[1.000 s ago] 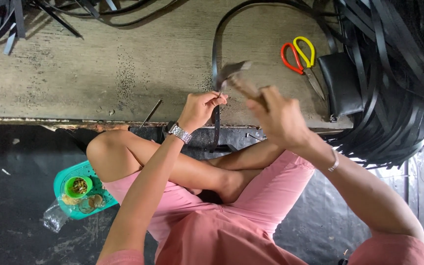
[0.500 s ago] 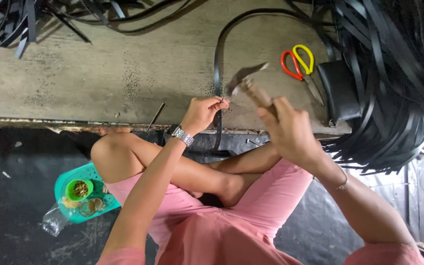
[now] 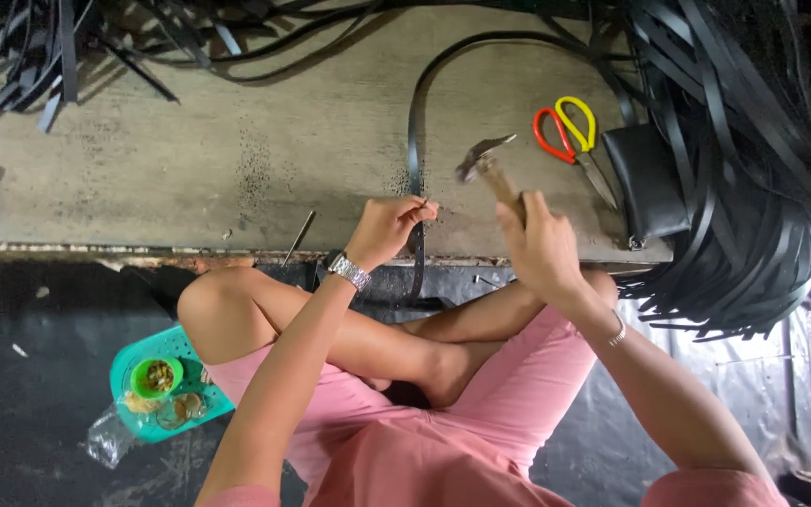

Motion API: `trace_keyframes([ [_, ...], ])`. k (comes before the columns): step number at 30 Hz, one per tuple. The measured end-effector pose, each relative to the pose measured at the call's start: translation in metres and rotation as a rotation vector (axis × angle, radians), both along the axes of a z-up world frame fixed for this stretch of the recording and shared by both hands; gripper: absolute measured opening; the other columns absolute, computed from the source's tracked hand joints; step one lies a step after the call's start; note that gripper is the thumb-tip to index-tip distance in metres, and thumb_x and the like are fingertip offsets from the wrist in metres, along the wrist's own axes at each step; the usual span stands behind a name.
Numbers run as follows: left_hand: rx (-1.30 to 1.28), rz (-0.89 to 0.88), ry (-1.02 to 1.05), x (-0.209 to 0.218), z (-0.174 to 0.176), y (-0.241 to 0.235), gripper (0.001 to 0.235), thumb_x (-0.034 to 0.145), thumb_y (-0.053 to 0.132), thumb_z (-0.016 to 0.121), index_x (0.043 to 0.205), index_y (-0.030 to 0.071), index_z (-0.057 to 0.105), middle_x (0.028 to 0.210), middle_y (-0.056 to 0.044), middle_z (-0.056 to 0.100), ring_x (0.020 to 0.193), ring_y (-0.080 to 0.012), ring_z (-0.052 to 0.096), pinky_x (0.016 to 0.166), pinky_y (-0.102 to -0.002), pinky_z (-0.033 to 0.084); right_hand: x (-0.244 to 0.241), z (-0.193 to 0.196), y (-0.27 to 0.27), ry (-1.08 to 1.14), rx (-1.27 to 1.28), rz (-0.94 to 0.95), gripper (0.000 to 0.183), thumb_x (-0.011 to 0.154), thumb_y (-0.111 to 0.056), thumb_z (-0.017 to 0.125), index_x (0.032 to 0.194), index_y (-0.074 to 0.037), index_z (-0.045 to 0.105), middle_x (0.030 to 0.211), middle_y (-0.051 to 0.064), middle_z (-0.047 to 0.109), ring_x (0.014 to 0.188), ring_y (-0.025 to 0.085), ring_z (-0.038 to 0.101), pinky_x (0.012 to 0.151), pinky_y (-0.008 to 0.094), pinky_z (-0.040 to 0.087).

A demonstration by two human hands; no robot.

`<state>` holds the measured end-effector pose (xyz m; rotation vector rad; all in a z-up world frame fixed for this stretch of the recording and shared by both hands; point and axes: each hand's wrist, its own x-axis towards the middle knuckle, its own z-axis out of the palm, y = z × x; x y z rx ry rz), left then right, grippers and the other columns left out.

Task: The person sits cross-legged on the floor and repeatedly hammers small metal rivets into a black leather strap using a hammer. The person occasionally adjusts the strap and continues the repetitive hammering process.

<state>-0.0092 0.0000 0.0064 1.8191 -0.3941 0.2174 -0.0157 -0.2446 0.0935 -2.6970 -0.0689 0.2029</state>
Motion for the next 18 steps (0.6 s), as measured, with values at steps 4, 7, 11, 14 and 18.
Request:
trace_keyframes([
  [4,-0.002,-0.006,-0.005,0.002,-0.012,-0.001,0.019,0.102,0.017,0.068,0.087,0.008,0.077,0.083,-0.007,0.08,0.078,-0.0266,0.077,0.066,-0.029,0.058,0.028,-0.035,-0.018,-0.107,-0.244,-0.074,0.034,0.108,-0.044,0.045,0.118,-0.011,0.045,0.098,0.025,0.071,0.083,0.054,0.071,0.079,0.061,0.051],
  [7,-0.008,0.03,-0.007,0.003,-0.006,-0.002,0.02,0.102,0.02,0.069,0.089,0.008,0.077,0.085,-0.007,0.08,0.079,-0.0246,0.077,0.068,-0.029,0.059,0.035,-0.061,-0.017,-0.736,-0.706,0.163,0.03,0.101,-0.039,0.06,0.104,-0.01,0.061,0.086,0.006,0.055,0.081,0.027,0.061,0.075,0.041,0.047],
  [11,0.01,0.08,-0.007,0.001,-0.001,-0.001,0.017,0.099,0.019,0.072,0.087,0.007,0.077,0.085,-0.007,0.08,0.081,-0.0278,0.077,0.067,-0.03,0.059,0.016,-0.06,0.031,-0.688,-0.323,0.409,0.054,0.094,-0.045,0.07,0.138,-0.015,0.062,0.141,0.018,0.053,0.145,0.038,0.041,0.118,0.055,0.029],
  [14,0.044,0.089,-0.013,0.003,-0.005,0.0,0.014,0.097,0.019,0.075,0.087,0.011,0.078,0.087,-0.004,0.08,0.085,-0.0271,0.076,0.069,-0.032,0.06,0.022,-0.079,0.052,-0.481,0.013,0.534,0.051,0.101,-0.042,0.059,0.144,-0.016,0.059,0.152,0.016,0.048,0.15,0.036,0.035,0.121,0.054,0.023],
  [18,0.004,0.127,0.012,0.004,-0.012,-0.006,0.012,0.093,0.018,0.079,0.083,0.011,0.077,0.083,-0.005,0.079,0.086,-0.0285,0.075,0.07,-0.034,0.061,0.026,-0.085,0.062,-0.255,-0.019,0.525,0.056,0.1,-0.049,0.057,0.151,-0.027,0.051,0.166,0.004,0.031,0.157,0.032,0.016,0.125,0.061,0.009],
])
